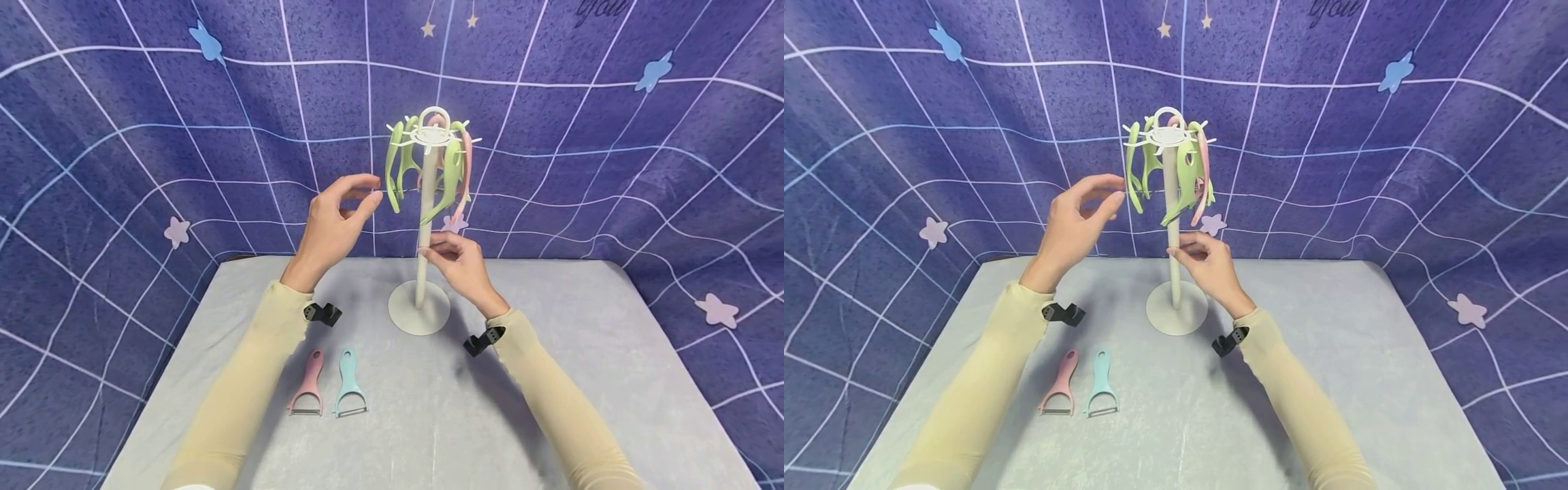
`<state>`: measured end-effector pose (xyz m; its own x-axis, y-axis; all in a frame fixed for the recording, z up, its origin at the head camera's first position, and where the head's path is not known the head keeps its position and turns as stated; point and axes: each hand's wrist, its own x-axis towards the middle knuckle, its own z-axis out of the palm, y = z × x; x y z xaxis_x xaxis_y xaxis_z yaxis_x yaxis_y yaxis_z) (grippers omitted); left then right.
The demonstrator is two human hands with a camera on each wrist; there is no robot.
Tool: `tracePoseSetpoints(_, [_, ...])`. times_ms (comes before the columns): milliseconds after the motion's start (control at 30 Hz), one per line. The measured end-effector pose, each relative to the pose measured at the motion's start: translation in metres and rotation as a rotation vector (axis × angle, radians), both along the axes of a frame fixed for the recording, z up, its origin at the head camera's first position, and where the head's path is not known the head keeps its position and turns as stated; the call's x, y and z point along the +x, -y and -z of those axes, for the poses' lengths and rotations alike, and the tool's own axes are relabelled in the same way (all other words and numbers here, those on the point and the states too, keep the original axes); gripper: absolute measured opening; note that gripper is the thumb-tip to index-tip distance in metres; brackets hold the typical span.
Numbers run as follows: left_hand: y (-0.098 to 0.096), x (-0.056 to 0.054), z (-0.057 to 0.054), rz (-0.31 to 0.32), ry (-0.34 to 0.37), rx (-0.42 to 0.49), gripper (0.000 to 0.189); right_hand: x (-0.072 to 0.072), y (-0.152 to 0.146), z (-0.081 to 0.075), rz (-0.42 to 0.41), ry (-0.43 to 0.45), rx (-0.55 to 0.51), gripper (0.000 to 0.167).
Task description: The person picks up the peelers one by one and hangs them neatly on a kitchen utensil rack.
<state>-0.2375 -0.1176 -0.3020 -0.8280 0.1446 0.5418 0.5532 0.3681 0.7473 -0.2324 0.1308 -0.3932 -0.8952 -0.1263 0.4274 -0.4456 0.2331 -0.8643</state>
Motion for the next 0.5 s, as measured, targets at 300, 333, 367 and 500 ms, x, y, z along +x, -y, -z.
tracePoseSetpoints(300, [0.015,0.018,0.029,-0.002,-0.002,-0.084,0.033,-0.01,-0.005,0.016,-0.005,-0.019,-0.02,0.02])
tracePoseSetpoints(333, [0.016,0.02,0.033,-0.004,-0.004,-0.097,0.032,-0.01,-0.005,0.016,-0.007,-0.022,-0.02,0.02])
tracePoseSetpoints(367, [0.017,0.022,0.036,-0.006,-0.008,-0.111,0.032,-0.01,-0.005,0.015,-0.01,-0.024,-0.022,0.019])
tracePoseSetpoints(500, [0.02,0.03,0.045,-0.004,-0.002,-0.149,0.03,-0.01,-0.004,0.015,-0.01,-0.017,-0.029,0.019])
